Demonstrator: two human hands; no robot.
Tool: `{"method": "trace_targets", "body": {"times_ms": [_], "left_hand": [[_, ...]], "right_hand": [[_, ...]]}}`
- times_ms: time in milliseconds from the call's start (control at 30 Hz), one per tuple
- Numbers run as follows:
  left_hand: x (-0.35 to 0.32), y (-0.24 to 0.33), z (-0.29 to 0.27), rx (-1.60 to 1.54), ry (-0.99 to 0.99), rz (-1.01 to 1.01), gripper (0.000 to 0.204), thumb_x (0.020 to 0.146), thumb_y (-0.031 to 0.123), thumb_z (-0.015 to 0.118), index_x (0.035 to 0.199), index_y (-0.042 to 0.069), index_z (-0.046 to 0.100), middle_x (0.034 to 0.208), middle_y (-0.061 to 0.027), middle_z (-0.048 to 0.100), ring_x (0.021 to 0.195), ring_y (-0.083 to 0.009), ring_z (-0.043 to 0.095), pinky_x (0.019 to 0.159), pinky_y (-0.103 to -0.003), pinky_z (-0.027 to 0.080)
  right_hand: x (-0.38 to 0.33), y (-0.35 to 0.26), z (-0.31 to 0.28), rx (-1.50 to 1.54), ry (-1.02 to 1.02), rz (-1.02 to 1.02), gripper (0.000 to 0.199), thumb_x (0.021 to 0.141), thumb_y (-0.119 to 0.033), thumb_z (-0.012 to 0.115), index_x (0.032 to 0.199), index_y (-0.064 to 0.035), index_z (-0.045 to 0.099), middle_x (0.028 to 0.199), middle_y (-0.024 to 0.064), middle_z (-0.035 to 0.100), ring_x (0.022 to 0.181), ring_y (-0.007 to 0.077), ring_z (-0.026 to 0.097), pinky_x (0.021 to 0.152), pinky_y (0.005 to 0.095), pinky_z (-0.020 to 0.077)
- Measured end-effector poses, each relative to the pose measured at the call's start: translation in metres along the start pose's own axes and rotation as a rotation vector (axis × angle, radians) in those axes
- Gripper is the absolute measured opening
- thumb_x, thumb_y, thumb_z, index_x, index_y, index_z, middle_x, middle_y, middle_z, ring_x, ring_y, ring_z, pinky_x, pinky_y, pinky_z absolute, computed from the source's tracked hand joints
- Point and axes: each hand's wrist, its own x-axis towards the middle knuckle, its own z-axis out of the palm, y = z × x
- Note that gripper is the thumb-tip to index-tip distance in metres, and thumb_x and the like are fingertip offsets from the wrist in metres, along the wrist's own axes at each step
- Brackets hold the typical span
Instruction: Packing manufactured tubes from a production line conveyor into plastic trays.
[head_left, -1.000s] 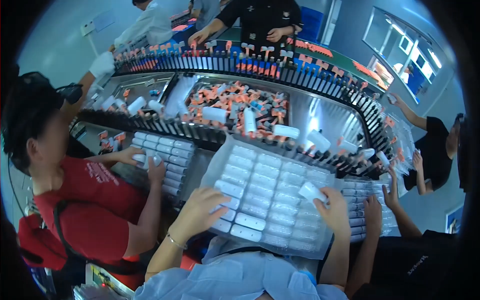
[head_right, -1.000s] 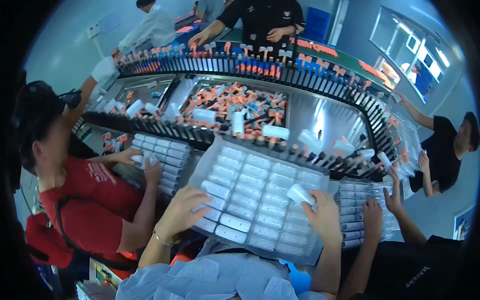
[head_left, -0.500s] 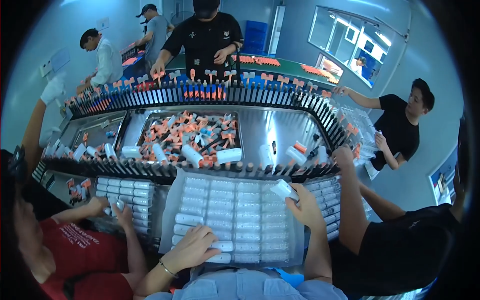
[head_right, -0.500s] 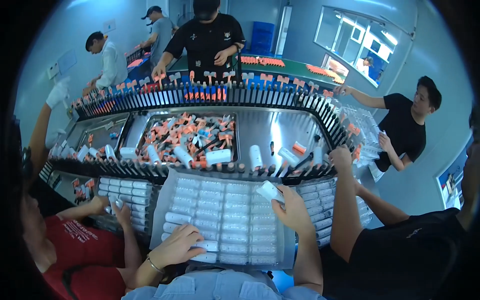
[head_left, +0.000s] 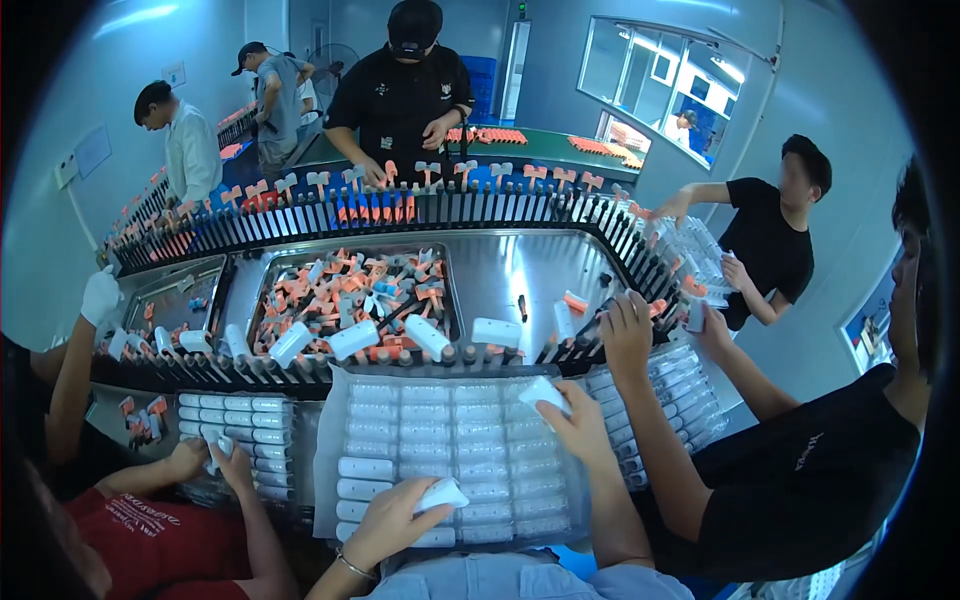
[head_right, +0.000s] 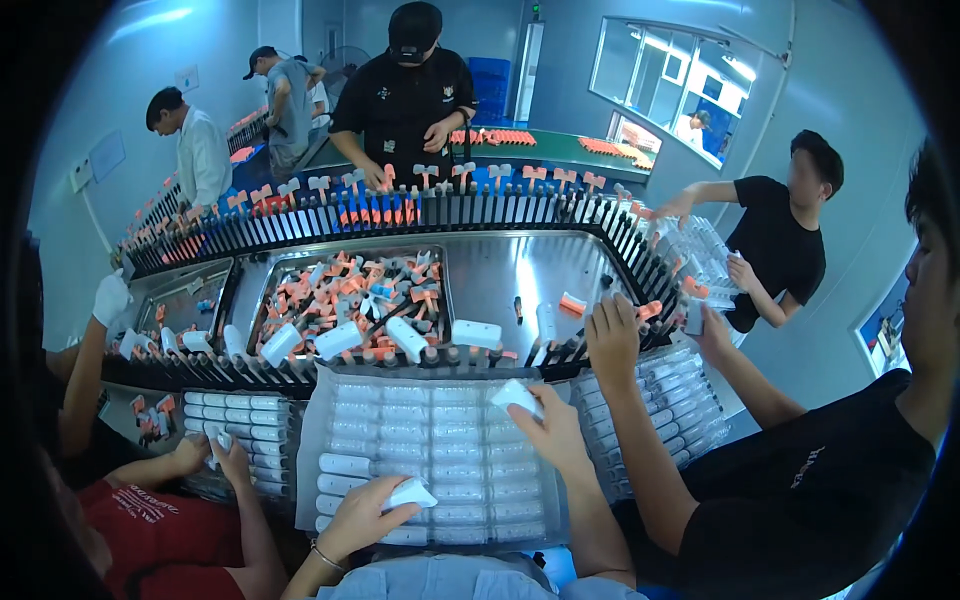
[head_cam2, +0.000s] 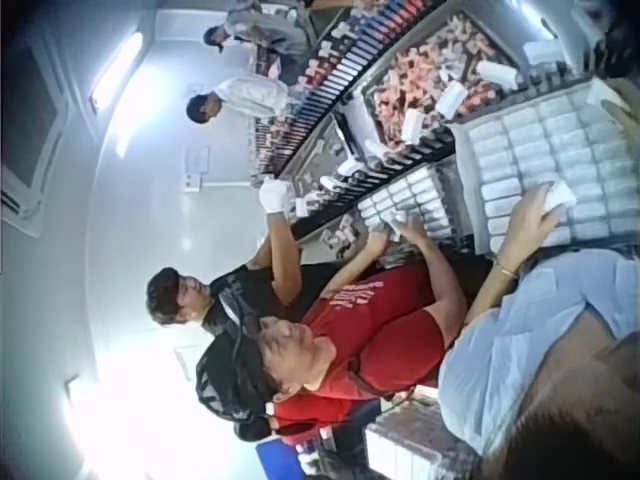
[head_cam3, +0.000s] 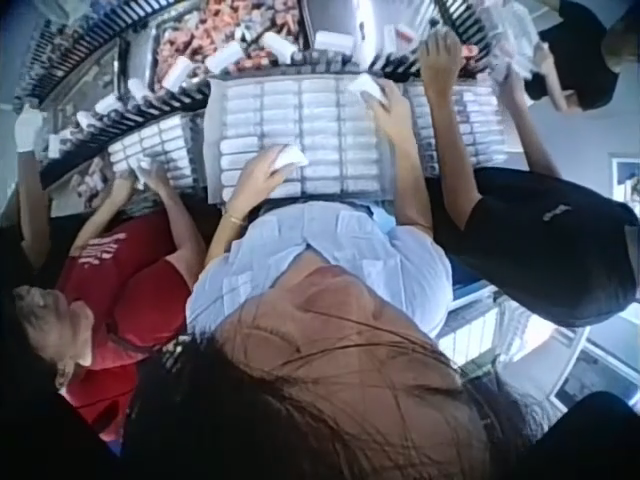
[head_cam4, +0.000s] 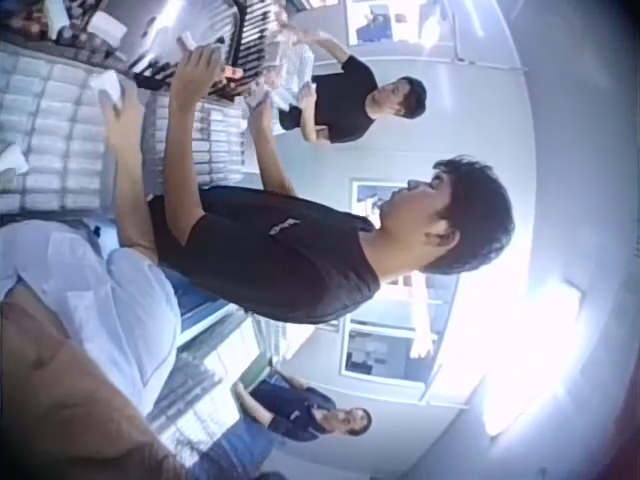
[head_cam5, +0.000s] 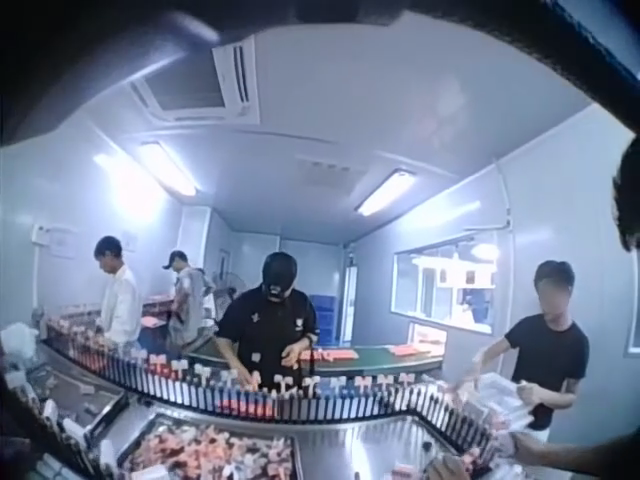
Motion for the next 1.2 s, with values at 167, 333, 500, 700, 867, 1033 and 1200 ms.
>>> {"method": "trace_targets", "body": {"times_ms": [167, 333, 500, 700, 867, 1033, 1200], "left_hand": [[0.001, 0.0, 0.001, 0.019, -0.026, -0.008, 0.038, 0.08, 0.029, 0.067, 0.105, 0.002, 0.057, 0.091, -0.016, 0.063, 0.084, -0.0312, 0.062, 0.071, -0.035, 0.049], [0.005, 0.002, 0.002, 0.018, -0.02, -0.074, 0.039, 0.078, 0.03, 0.069, 0.103, 0.003, 0.058, 0.09, -0.0151, 0.064, 0.081, -0.0313, 0.063, 0.069, -0.035, 0.049], [0.004, -0.004, 0.001, 0.061, -0.002, -0.048, 0.039, 0.079, 0.031, 0.068, 0.104, 0.004, 0.058, 0.09, -0.0155, 0.064, 0.082, -0.0314, 0.063, 0.069, -0.036, 0.049], [0.003, -0.006, 0.006, 0.075, -0.024, 0.0, 0.042, 0.08, 0.035, 0.066, 0.107, 0.005, 0.057, 0.093, -0.0144, 0.063, 0.084, -0.0317, 0.062, 0.07, -0.038, 0.049], [-0.01, -0.013, 0.009, 0.065, -0.036, -0.013, 0.043, 0.081, 0.037, 0.064, 0.109, 0.005, 0.055, 0.094, -0.014, 0.063, 0.085, -0.0319, 0.062, 0.07, -0.039, 0.049], [-0.016, -0.017, 0.008, 0.036, 0.018, 0.068, 0.041, 0.082, 0.034, 0.063, 0.11, 0.005, 0.054, 0.099, -0.0159, 0.061, 0.091, -0.0329, 0.06, 0.074, -0.039, 0.048], [-0.023, 0.007, -0.008, -0.075, -0.124, 0.19, 0.037, 0.083, 0.033, 0.062, 0.108, 0.007, 0.052, 0.097, -0.0147, 0.06, 0.09, -0.0337, 0.058, 0.076, -0.04, 0.046]], "right_hand": [[0.001, 0.023, -0.013, 0.194, 0.106, 0.08, 0.035, 0.081, -0.022, 0.068, 0.1, 0.0044, 0.055, 0.077, 0.0127, 0.063, 0.068, 0.0137, 0.059, 0.06, 0.0291, 0.0463], [0.027, 0.059, -0.026, 0.131, 0.405, 0.144, 0.03, 0.085, -0.017, 0.058, 0.102, 0.0054, 0.047, 0.073, 0.0122, 0.06, 0.06, 0.0174, 0.059, 0.056, 0.0317, 0.0473], [0.092, 0.073, -0.04, 0.203, 0.574, 0.249, 0.039, 0.084, -0.016, 0.055, 0.111, 0.0065, 0.04, 0.096, 0.0219, 0.057, 0.072, 0.0269, 0.063, 0.05, 0.0331, 0.0554], [0.158, 0.119, -0.048, -0.322, 0.49, 0.374, 0.042, 0.081, -0.029, 0.059, 0.101, 0.0059, 0.049, 0.094, 0.031, 0.059, 0.087, 0.0451, 0.06, 0.081, 0.0507, 0.0444], [0.169, 0.083, 0.004, -0.726, 0.236, 0.217, 0.034, 0.078, -0.022, 0.055, 0.098, 0.0046, 0.05, 0.095, 0.0286, 0.061, 0.094, 0.0424, 0.059, 0.083, 0.0477, 0.046], [0.166, 0.048, 0.027, -0.696, -0.068, 0.132, 0.044, 0.076, -0.021, 0.054, 0.11, 0.0075, 0.05, 0.096, 0.0308, 0.059, 0.095, 0.0444, 0.057, 0.084, 0.047, 0.045], [0.158, -0.005, 0.027, -0.909, -0.159, -0.2, 0.044, 0.081, -0.02, 0.056, 0.118, 0.0029, 0.046, 0.099, 0.0295, 0.06, 0.095, 0.0377, 0.06, 0.079, 0.0462, 0.0477]]}}
